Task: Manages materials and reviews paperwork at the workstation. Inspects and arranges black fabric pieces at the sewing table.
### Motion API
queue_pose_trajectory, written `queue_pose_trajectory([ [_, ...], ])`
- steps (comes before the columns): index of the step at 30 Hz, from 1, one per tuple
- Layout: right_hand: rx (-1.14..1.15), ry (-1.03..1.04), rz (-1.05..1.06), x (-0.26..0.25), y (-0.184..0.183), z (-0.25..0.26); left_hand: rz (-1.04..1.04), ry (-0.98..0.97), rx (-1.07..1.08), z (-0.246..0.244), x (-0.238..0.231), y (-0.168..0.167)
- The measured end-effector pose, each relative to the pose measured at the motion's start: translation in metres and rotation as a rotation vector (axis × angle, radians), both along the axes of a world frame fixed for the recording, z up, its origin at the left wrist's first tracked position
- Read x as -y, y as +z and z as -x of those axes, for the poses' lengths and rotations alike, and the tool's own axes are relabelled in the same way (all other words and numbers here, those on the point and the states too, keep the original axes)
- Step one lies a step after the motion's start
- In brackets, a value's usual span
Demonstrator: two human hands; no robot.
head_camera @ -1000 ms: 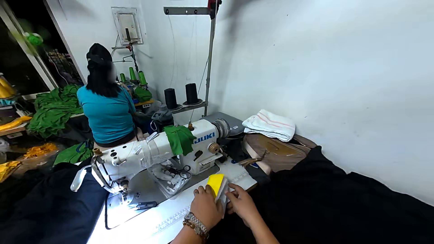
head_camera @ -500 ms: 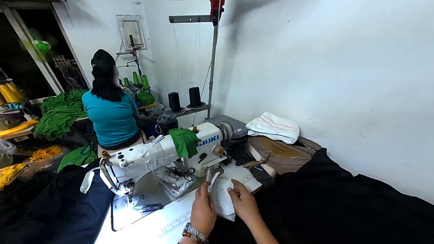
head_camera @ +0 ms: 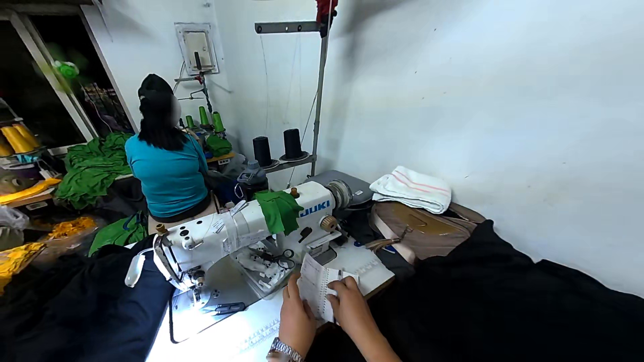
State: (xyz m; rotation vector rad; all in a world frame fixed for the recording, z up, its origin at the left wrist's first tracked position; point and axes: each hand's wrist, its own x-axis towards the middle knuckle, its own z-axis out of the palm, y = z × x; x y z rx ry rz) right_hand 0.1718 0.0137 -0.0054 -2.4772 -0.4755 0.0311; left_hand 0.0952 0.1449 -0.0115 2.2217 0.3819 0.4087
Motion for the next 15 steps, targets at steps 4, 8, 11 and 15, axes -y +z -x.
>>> queue_pose_trajectory([
  [4, -0.110, -0.099, 0.041, 0.011, 0.015, -0.008, -0.029, -0.029, -0.116, -0.001, 0.000, 0.005],
  [8, -0.138, -0.218, -0.085, 0.043, 0.012, -0.021, -0.046, -0.045, -0.274, -0.004, 0.001, 0.013],
  [11, -0.365, -0.285, -0.168, 0.063, 0.009, -0.028, 0.000, -0.037, -0.320, -0.007, 0.002, 0.016],
  [15, -0.625, -0.268, -0.323, 0.073, 0.006, -0.026, 0.066, -0.066, -0.293, -0.013, 0.005, 0.012],
])
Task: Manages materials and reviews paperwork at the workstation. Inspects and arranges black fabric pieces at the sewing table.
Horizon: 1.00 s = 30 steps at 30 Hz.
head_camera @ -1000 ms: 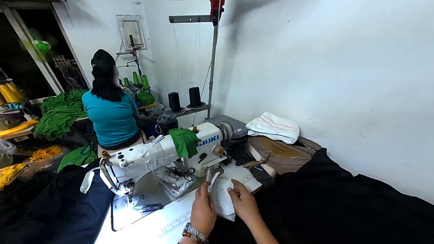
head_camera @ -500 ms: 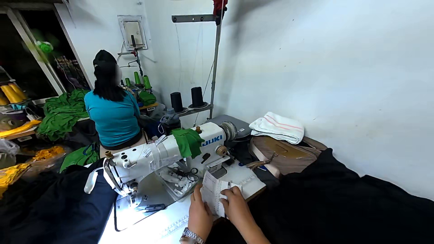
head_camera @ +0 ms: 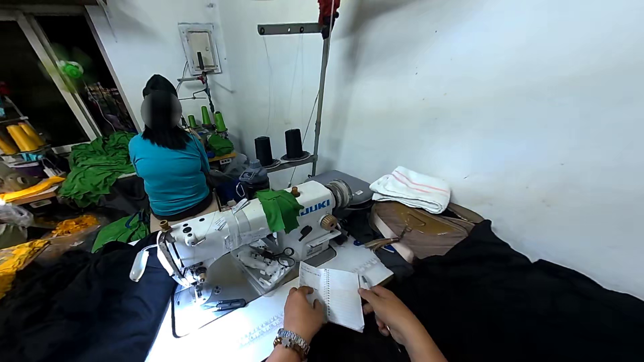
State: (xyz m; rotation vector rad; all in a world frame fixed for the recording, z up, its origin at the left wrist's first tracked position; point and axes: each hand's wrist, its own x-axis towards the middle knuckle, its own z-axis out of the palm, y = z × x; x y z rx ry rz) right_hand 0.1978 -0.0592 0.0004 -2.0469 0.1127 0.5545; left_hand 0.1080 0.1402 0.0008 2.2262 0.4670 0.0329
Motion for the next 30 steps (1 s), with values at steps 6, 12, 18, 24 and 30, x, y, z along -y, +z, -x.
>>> queue_pose_trajectory([
  [6, 0.086, -0.114, -0.576, -0.006, 0.014, 0.008, 0.152, -0.025, 0.003, 0.000, -0.002, 0.006],
  [12, 0.135, 0.108, -0.438, -0.030, 0.014, 0.022, 0.276, -0.002, -0.025, -0.002, -0.003, 0.008],
  [18, 0.220, 0.264, -0.177, -0.038, 0.010, 0.026, 0.264, 0.007, 0.014, -0.004, -0.005, 0.000],
  [24, 0.437, 0.383, 0.046, -0.048, 0.007, 0.029, 0.294, 0.029, 0.036, -0.004, -0.007, -0.006],
  [30, 0.368, 0.317, -0.008, -0.041, 0.013, 0.027, 0.267, 0.014, 0.029, -0.004, -0.010, -0.009],
])
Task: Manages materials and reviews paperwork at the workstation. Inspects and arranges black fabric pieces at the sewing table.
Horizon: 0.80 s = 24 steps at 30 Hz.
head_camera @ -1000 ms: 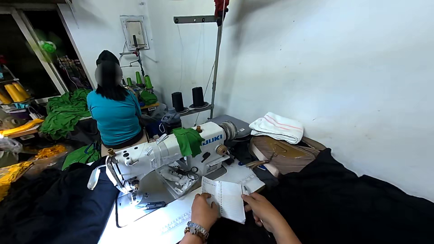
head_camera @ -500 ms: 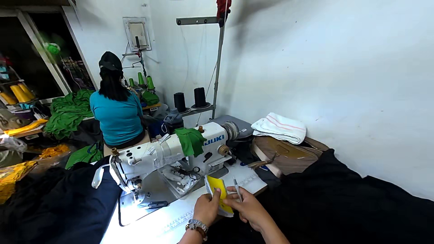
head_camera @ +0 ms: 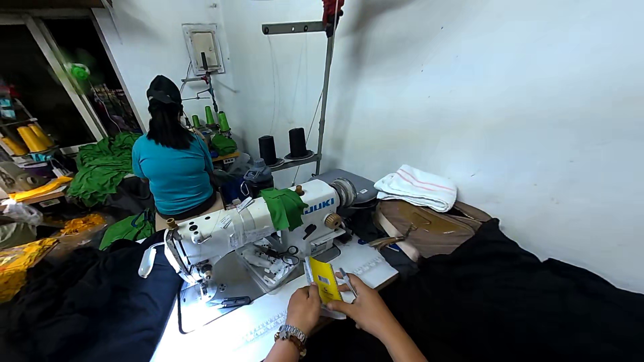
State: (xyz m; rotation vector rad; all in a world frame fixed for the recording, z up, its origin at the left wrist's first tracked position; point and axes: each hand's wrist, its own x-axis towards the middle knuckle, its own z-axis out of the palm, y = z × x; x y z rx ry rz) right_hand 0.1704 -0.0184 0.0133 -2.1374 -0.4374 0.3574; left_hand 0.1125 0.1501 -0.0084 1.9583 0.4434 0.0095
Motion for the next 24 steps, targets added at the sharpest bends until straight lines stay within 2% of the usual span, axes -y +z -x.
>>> queue_pose_trajectory([
  [11, -0.001, 0.011, -0.068, -0.003, 0.003, 0.004, 0.024, -0.034, 0.060, 0.000, -0.003, -0.006],
  [19, 0.354, 0.226, 0.272, -0.013, 0.004, 0.015, 0.028, -0.038, 0.039, -0.001, -0.003, -0.008],
  [21, 0.420, 0.181, 0.257, -0.016, 0.001, 0.018, 0.014, -0.041, 0.033, 0.000, -0.003, -0.009],
  [24, 0.450, 0.041, 0.114, -0.018, -0.005, 0.020, 0.007, -0.045, 0.030, 0.000, -0.003, -0.011],
])
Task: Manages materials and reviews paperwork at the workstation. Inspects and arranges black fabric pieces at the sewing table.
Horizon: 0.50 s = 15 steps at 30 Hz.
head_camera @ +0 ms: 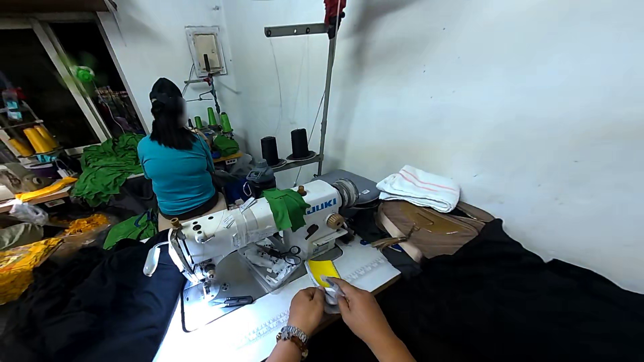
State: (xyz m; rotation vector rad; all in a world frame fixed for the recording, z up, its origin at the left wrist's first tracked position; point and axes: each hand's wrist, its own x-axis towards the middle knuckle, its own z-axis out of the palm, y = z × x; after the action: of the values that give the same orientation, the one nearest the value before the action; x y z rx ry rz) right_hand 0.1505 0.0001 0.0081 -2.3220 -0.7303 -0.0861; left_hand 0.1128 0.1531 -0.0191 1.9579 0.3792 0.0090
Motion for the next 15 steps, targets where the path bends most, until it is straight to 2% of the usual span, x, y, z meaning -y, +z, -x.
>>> queue_pose_trajectory([
  [5, -0.135, -0.100, -0.183, 0.003, 0.004, -0.004, -0.023, 0.016, -0.024, 0.000, 0.002, 0.004],
  [11, -0.446, -0.024, -0.488, 0.025, 0.006, -0.022, -0.017, 0.063, -0.051, 0.000, 0.004, 0.009],
  [15, -0.449, -0.077, -0.605, 0.046, 0.006, -0.034, 0.028, 0.114, -0.062, 0.003, 0.006, 0.016],
])
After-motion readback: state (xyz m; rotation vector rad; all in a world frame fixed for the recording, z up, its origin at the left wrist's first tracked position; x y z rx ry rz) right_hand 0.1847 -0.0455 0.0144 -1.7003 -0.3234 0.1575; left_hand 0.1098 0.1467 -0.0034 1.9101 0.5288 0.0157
